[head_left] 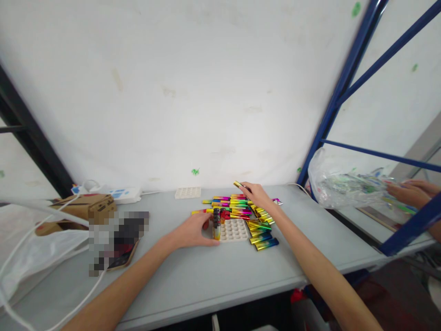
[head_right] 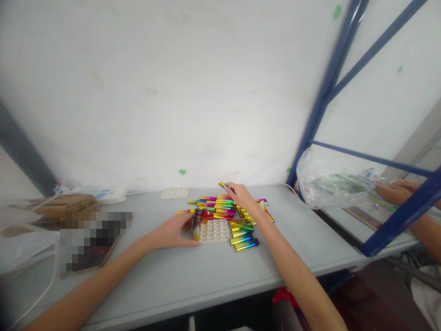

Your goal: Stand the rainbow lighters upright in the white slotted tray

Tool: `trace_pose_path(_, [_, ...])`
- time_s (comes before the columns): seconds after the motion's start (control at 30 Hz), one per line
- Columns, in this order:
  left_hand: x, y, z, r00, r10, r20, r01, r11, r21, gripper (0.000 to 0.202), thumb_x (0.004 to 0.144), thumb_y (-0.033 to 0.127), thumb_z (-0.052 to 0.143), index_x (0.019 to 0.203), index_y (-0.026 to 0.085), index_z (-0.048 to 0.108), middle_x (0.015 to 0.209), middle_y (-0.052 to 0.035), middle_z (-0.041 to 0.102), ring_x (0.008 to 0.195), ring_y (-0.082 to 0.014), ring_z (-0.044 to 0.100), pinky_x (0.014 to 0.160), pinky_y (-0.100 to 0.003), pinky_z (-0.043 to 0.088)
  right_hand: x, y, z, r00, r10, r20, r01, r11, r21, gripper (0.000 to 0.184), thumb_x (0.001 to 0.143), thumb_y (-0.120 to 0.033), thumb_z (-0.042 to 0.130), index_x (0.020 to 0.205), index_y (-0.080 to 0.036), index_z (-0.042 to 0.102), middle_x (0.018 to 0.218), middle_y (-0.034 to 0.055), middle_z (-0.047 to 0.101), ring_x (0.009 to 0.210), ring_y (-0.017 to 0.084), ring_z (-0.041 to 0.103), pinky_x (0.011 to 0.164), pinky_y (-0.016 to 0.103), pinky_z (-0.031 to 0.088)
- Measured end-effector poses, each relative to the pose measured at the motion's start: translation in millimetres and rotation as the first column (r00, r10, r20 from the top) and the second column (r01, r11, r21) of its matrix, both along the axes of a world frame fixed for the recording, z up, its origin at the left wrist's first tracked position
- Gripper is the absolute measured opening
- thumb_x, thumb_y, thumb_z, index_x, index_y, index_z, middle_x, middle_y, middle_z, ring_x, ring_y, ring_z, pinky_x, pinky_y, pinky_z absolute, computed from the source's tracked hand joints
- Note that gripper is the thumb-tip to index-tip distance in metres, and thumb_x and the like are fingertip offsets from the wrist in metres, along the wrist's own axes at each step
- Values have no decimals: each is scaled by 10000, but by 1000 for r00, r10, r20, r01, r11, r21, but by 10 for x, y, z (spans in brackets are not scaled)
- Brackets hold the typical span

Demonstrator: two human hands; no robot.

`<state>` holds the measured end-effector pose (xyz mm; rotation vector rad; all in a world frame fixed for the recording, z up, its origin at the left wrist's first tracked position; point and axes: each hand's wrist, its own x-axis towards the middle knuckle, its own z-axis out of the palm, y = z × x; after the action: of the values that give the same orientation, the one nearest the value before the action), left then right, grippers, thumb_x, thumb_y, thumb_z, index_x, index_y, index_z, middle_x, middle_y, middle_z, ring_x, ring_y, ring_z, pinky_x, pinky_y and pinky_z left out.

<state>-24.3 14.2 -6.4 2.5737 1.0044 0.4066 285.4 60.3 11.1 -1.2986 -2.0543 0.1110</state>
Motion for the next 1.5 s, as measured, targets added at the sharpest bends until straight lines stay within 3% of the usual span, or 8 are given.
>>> trace_pose_path(0.27, [5, 1, 4, 1000, 0, -10, 0, 1000, -4, 560, 668, 684, 744, 888, 201, 564, 885, -52, 624, 794, -244, 577, 674, -324, 428, -189, -51, -155, 996, 47, -76, -48, 999, -17, 410, 1039, -426, 396, 1178, -195, 705, 1043, 81, 748, 903, 219, 645, 850, 300, 456])
trace_pose_path(0.43, [6, 6, 3, 1000, 5, -16, -5, 1000, 1, 563, 673, 680, 747, 897, 195, 569, 896, -63, 625, 792, -249, 575, 661, -329, 423, -253, -198, -37, 960, -15, -279, 14, 1000, -3, 414, 947, -482, 567, 1234, -198, 658, 766, -6, 647, 676, 160, 543, 688, 260, 425])
trace_pose_path(0.63, [5, 12, 5, 1000, -7, -14, 8, 1000, 2, 565, 677, 696, 742, 867, 199, 554, 872, -55, 613, 774, -241, 564, 650, -324, 413, -352, -296, -53, 809, 13, -588, -146, 973, -179, 479, 866, -654, 592, 777, -183, 602, 662, -23, 543, 637, 146, 498, 600, 253, 405])
trace_pose_path(0.8, [14, 5, 14, 1000, 1, -11, -1, 1000, -8, 570, 670, 696, 746, 873, 199, 553, 881, -53, 617, 783, -241, 570, 651, -318, 412, -517, -448, -32, 684, 116, -721, -391, 892, -228, 494, 934, -691, 456, 878, -213, 569, 719, -12, 593, 667, 150, 591, 661, 268, 482])
trace_pose_path(0.97, [17, -1, 16, 1000, 3, -9, -3, 1000, 0, 566, 672, 694, 738, 878, 198, 559, 875, -50, 624, 786, -237, 568, 655, -313, 408, -674, -516, -66, 560, 47, -827, -470, 840, -271, 475, 878, -701, 554, 822, -238, 460, 595, -91, 360, 436, 76, 296, 420, 206, 258])
trace_pose_path(1.1, [16, 4, 16, 1000, 6, -17, -6, 1000, -3, 578, 669, 713, 730, 873, 202, 555, 874, -50, 625, 778, -237, 566, 659, -315, 410, -717, -491, -166, 658, -26, -752, -263, 929, -262, 512, 875, -678, 546, 672, -236, 386, 535, -77, 315, 458, 92, 274, 426, 235, 215])
trace_pose_path(1.27, [14, 11, 10, 1000, 11, -27, -10, 1000, 6, 590, 658, 728, 726, 875, 204, 563, 880, -54, 625, 796, -249, 577, 676, -320, 421, -710, -488, -227, 788, -61, -612, -95, 971, -219, 428, 907, -518, 471, 603, -237, 364, 530, -50, 355, 518, 117, 332, 480, 250, 246])
trace_pose_path(1.5, [13, 16, -3, 1000, 7, -6, -7, 1000, 2, 596, 655, 718, 736, 917, 203, 590, 881, -50, 632, 786, -245, 581, 670, -318, 431, -700, -607, -20, 877, -17, -479, -53, 990, -133, 474, 952, -589, 449, 652, -223, 428, 589, -35, 435, 596, 137, 405, 555, 262, 304])
